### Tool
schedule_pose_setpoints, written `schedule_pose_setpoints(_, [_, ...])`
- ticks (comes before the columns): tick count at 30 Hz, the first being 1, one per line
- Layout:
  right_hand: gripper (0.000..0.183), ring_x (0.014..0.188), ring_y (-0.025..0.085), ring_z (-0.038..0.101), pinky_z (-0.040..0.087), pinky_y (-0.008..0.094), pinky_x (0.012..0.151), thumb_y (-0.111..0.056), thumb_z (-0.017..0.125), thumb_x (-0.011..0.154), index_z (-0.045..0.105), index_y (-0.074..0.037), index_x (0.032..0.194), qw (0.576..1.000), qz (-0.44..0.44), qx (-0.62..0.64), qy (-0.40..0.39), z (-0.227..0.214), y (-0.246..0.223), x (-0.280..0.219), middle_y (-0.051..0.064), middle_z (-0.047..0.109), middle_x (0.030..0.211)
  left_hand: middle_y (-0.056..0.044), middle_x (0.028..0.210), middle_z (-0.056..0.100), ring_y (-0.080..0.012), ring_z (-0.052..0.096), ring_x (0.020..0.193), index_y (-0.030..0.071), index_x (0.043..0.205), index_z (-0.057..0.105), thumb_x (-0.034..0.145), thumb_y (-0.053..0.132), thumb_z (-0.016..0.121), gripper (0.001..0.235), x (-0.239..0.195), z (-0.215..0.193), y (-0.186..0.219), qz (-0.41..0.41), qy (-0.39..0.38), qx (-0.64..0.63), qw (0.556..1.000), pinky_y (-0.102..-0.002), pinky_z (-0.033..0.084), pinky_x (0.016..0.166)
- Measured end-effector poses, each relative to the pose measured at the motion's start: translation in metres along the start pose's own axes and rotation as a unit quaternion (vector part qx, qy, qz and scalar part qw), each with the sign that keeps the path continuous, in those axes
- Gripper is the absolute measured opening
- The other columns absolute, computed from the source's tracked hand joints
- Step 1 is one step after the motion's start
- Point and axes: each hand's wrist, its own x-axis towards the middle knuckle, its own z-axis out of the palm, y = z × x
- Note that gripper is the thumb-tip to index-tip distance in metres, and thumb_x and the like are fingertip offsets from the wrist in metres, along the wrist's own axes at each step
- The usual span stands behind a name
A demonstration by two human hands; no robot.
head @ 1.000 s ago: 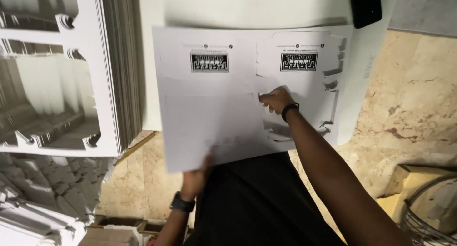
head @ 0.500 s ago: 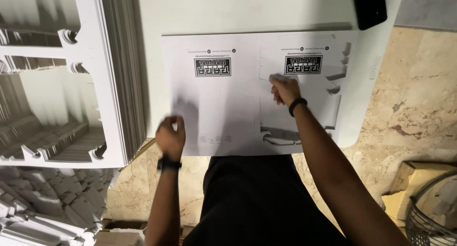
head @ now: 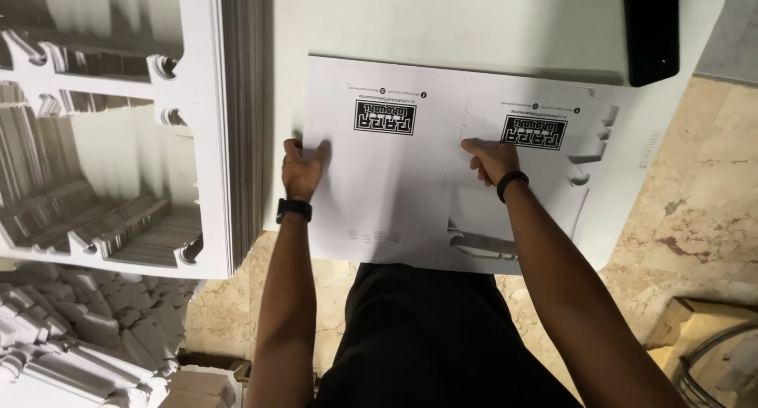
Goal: Removing the outer waste frames from die-cut cardboard sheets and stacking the finished products.
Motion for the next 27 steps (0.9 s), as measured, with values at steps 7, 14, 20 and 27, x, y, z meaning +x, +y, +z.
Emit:
schedule_pose_setpoints(7, [0.037,0.044,0.016,0.059,0.045,0.027,0.03,-0.04,0.083,0.084,0.073,-0.004,0.08,1.0,0.01,0.001,0.002,-0.001,-0.01,-0.007,0.012,0.069,0.066,-0.016,0.12,0.054,-0.0411,0.057,0.122,0.014,0.118,0.053,0.088,0.058,0.073,0.057,0.002,0.004,0.002,0.015,0.042,0.042,0.998,-0.05,0.044,0.108])
schedule_pose_setpoints(14, [0.044,0.042,0.016,0.057,0.045,0.028,0.03,-0.044,0.083,0.083,0.071,-0.004,0.072,0.999,0.022,-0.023,0.0,-0.001,-0.016,-0.006,0.011,0.067,0.061,-0.015,0.114,0.059,-0.041,0.062,0.117,0.013,0.117,0.058,0.091,0.061,0.069,0.055,0.004,0.01,0.003,0.018,0.068,0.032,0.997,-0.05,0.047,0.104])
schedule_pose_setpoints(20, [0.044,0.039,0.018,0.055,0.044,0.028,0.029,-0.042,0.081,0.085,0.071,-0.001,0.072,0.999,0.013,-0.043,-0.012,-0.003,-0.019,-0.01,0.014,0.063,0.056,-0.016,0.128,0.048,-0.0404,0.05,0.128,0.012,0.125,0.056,0.099,0.067,0.057,0.061,-0.009,0.027,-0.014,0.025,0.11,0.063,0.992,-0.051,0.042,0.11])
schedule_pose_setpoints(27, [0.034,0.043,0.019,0.059,0.045,0.027,0.03,-0.036,0.079,0.084,0.074,-0.004,0.091,0.998,-0.003,-0.045,-0.036,-0.007,-0.012,-0.006,0.015,0.069,0.069,-0.027,0.135,0.056,-0.0416,0.052,0.133,0.005,0.136,0.051,0.091,0.067,0.071,0.079,-0.046,-0.003,-0.018,-0.049,-0.002,-0.125,0.991,-0.05,0.041,0.112])
